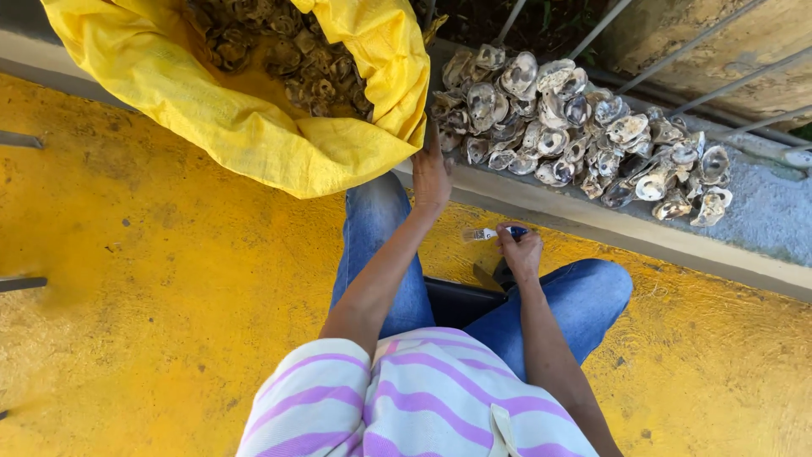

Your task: Cleaning and processing oyster shells with a brush and a small tool.

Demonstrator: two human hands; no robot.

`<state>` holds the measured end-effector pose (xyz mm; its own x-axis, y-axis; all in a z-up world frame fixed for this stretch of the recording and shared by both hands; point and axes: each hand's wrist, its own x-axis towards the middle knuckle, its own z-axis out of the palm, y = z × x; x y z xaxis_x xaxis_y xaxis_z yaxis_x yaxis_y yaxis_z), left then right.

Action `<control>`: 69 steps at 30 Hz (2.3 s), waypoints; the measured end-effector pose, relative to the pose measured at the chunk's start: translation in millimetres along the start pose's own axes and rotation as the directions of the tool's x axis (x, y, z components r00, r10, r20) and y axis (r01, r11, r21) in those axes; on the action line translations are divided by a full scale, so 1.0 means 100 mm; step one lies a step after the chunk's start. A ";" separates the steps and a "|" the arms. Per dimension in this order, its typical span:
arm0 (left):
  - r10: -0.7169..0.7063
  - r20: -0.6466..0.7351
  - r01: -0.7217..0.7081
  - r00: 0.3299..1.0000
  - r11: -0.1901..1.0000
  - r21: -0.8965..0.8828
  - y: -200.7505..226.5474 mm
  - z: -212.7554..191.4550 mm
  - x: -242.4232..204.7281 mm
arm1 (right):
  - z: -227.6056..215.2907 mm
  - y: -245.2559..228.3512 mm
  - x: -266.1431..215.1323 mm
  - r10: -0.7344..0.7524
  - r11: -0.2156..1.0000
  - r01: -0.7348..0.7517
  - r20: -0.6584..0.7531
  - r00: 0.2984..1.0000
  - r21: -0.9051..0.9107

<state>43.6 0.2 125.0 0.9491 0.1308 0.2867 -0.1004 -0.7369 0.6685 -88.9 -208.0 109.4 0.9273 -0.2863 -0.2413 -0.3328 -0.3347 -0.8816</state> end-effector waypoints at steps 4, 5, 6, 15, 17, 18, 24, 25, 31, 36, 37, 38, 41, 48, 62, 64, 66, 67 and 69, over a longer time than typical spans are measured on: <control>0.220 0.048 -0.214 0.974 0.972 -0.100 0.51 -0.76 -0.11 | 0.00 0.09 0.07 0.015 1.000 -0.015 0.001 1.000 -0.019; 0.359 -0.048 -0.362 0.932 0.921 -0.144 0.59 -0.97 -0.07 | 0.02 0.13 0.10 0.016 1.000 -0.016 -0.001 1.000 0.013; 0.484 -0.145 -0.503 0.863 0.847 -0.173 0.67 -1.18 -0.04 | 0.03 0.17 0.10 0.021 0.999 -0.020 -0.002 1.000 0.042; -0.223 0.036 0.206 0.974 0.942 0.266 -1.55 -1.60 1.76 | 0.07 0.16 0.06 0.003 1.000 -0.003 0.049 0.999 0.002; -0.206 0.095 0.162 0.974 0.924 0.347 -1.99 -1.25 1.94 | 0.07 0.14 0.03 0.002 1.000 -0.001 0.045 0.999 -0.018; -0.187 0.161 0.105 0.969 0.902 0.419 -2.18 -1.05 2.06 | 0.05 0.12 0.02 0.005 0.999 -0.004 0.033 0.999 -0.037; 0.163 0.289 -0.310 0.943 0.744 0.593 -2.23 -0.90 2.02 | 0.04 0.22 0.02 0.030 1.000 -0.030 0.011 0.999 -0.009; 0.167 0.294 -0.315 0.941 0.746 0.587 -2.20 -0.91 2.01 | 0.01 0.22 0.01 0.034 0.999 -0.034 0.004 0.999 -0.011; -0.005 0.269 -0.167 0.963 0.773 0.612 -1.60 -1.68 1.89 | -0.02 0.26 0.06 0.017 1.000 -0.017 0.007 1.000 0.011; -0.413 0.207 0.449 0.887 0.663 -0.599 -0.65 -2.58 1.09 | -0.10 0.02 -0.03 -0.022 0.999 0.022 0.011 1.000 0.046; -0.417 0.212 0.456 0.884 0.665 -0.591 -0.55 -2.54 0.88 | -0.13 -0.03 -0.02 -0.012 0.999 0.012 0.014 1.000 0.049; -0.330 0.321 0.454 0.887 0.506 -0.734 -0.44 -2.49 0.68 | -0.18 -0.08 -0.01 -0.009 0.995 0.007 0.013 1.000 0.104; -0.160 0.538 0.560 0.828 0.166 -0.812 -0.09 -2.19 0.19 | -0.39 -0.37 -0.09 -0.048 0.968 0.050 -0.014 0.999 0.245; 0.164 0.793 0.810 0.587 -0.129 -0.572 0.12 -0.90 -0.28 | -0.94 -1.33 -0.62 -0.273 0.783 0.380 -0.277 0.921 0.493; 0.205 0.774 0.771 0.599 0.112 -0.627 -0.35 0.07 -0.42 | -0.61 -1.18 -0.58 -0.348 0.923 0.355 -0.070 0.935 0.149; 0.176 0.766 0.729 0.618 0.237 -0.642 -0.45 0.12 -0.45 | -0.61 -1.15 -0.53 -0.338 0.931 0.347 -0.096 0.936 0.109; 0.115 0.772 0.736 0.625 0.241 -0.632 -0.46 0.15 -0.49 | -0.59 -1.10 -0.48 -0.331 0.900 0.350 -0.116 0.937 0.261; 0.117 0.775 0.740 0.621 0.240 -0.629 -0.45 0.16 -0.49 | -0.54 -1.04 -0.45 -0.326 0.902 0.347 -0.119 0.938 0.258; 0.119 0.784 0.743 0.610 0.258 -0.617 -0.44 0.16 -0.49 | -0.42 -0.92 -0.37 -0.339 0.941 0.340 0.042 0.940 0.000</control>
<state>6.6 15.9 70.6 0.8010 -0.5272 -0.2836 0.4951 0.3169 0.8090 -100.1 -204.2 217.0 0.9915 -0.1174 0.0553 0.0020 -0.4121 -0.9111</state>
